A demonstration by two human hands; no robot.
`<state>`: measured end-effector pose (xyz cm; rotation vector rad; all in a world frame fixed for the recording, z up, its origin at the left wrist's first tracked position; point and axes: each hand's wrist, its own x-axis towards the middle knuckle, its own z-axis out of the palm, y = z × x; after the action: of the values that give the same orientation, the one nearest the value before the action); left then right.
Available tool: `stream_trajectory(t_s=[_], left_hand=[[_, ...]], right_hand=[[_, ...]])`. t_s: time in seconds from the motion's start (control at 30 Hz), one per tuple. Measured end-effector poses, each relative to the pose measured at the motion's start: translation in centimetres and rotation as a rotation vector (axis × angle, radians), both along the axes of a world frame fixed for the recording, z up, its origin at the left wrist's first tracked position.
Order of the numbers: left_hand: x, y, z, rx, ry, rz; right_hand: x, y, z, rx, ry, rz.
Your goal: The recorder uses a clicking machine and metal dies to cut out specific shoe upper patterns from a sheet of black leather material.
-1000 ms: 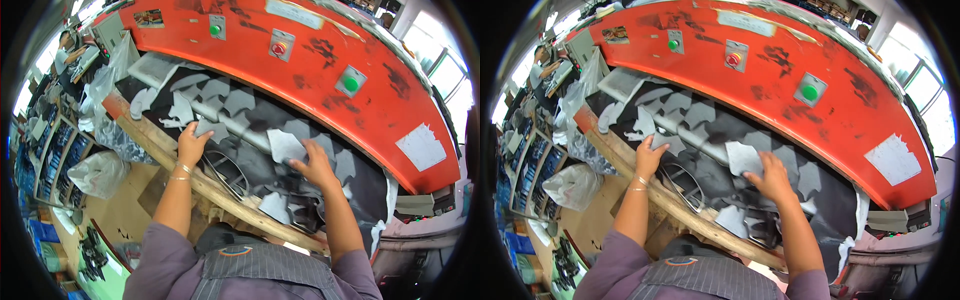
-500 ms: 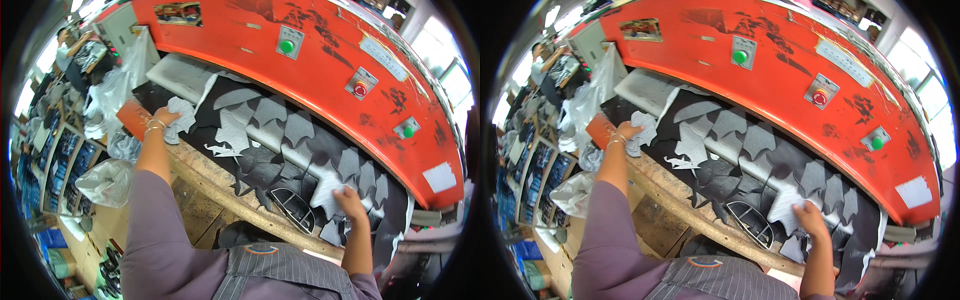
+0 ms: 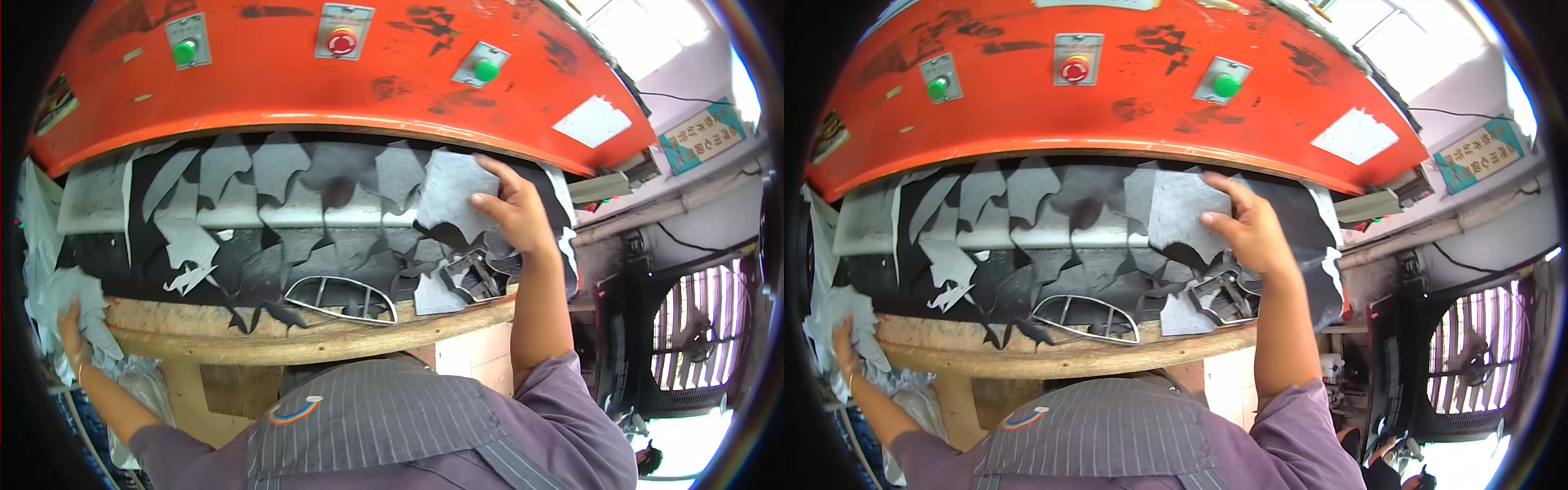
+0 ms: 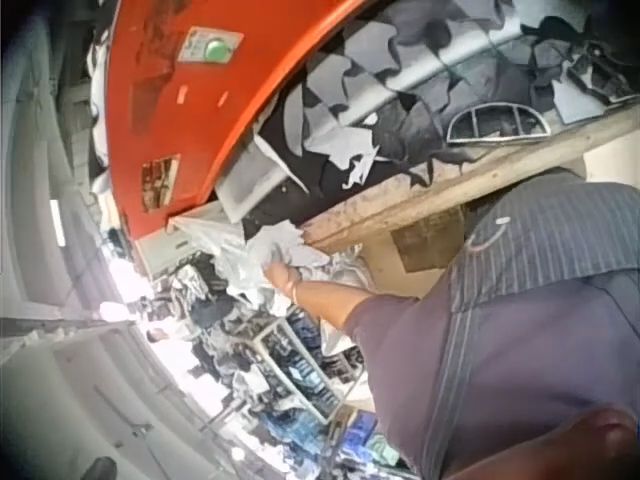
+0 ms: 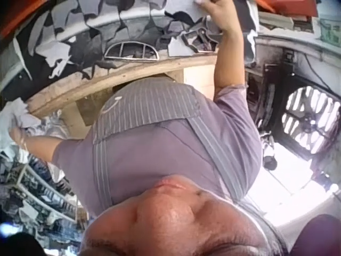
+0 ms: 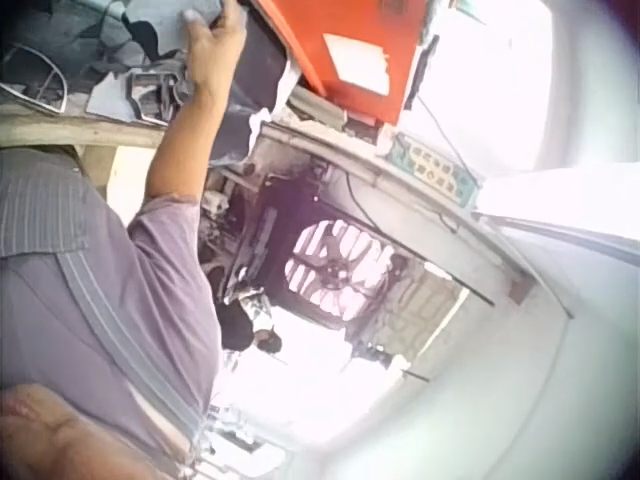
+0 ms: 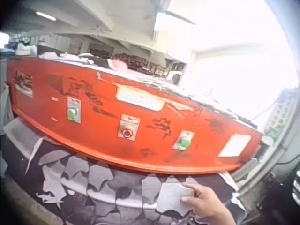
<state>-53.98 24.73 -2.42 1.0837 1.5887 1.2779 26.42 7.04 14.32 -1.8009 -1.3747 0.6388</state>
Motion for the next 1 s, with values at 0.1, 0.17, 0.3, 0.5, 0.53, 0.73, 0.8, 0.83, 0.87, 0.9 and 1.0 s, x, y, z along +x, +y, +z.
stream_trajectory(t_s=[0.1, 0.17, 0.3, 0.5, 0.53, 0.73, 0.8, 0.83, 0.87, 0.9, 1.0], left_hand=[[-0.8, -2.9, 1.8, 0.074, -0.043, -0.067], [5.3, -1.7, 2.8, 0.134, 0.098, -0.189], [27.8, -0.8, 8.7, 0.032, 0.666, -0.754], [31.7, -0.6, 4.6, 0.353, 1.178, -0.803], [31.5, -0.8, 4.0, 0.541, 1.126, -0.727], [28.2, -3.3, 3.0, 0.727, 0.912, -0.336], [27.1, -6.3, 6.8, 0.681, 0.788, -0.103], [25.2, -8.1, 7.7, 0.599, 0.782, 0.113], [25.6, -10.0, 9.7, 0.598, 0.559, 0.190], [26.0, -11.9, 11.6, 0.593, 0.348, 0.275], [29.5, -18.8, 12.8, 0.487, -0.205, -0.108]], right_hand=[[3.4, -1.2, 1.2, -0.261, 0.252, 0.546], [2.9, -2.3, -1.1, -0.586, -0.208, 0.687], [-1.1, -4.8, -6.3, -0.751, -0.647, 0.988], [-2.6, -5.4, -6.3, -0.524, -0.919, 1.105], [-2.3, -5.2, -6.5, -0.454, -0.916, 1.115], [-1.5, -5.2, -7.9, -0.396, -0.992, 1.081], [-0.8, -4.7, -6.7, -0.334, -0.917, 1.124], [-0.3, -4.4, -5.9, -0.245, -0.843, 1.190], [0.5, -4.3, -5.1, -0.147, -0.603, 1.138], [1.3, -4.1, -4.2, -0.037, -0.362, 1.084], [2.8, -4.0, -2.4, 0.090, 0.301, 0.766]])
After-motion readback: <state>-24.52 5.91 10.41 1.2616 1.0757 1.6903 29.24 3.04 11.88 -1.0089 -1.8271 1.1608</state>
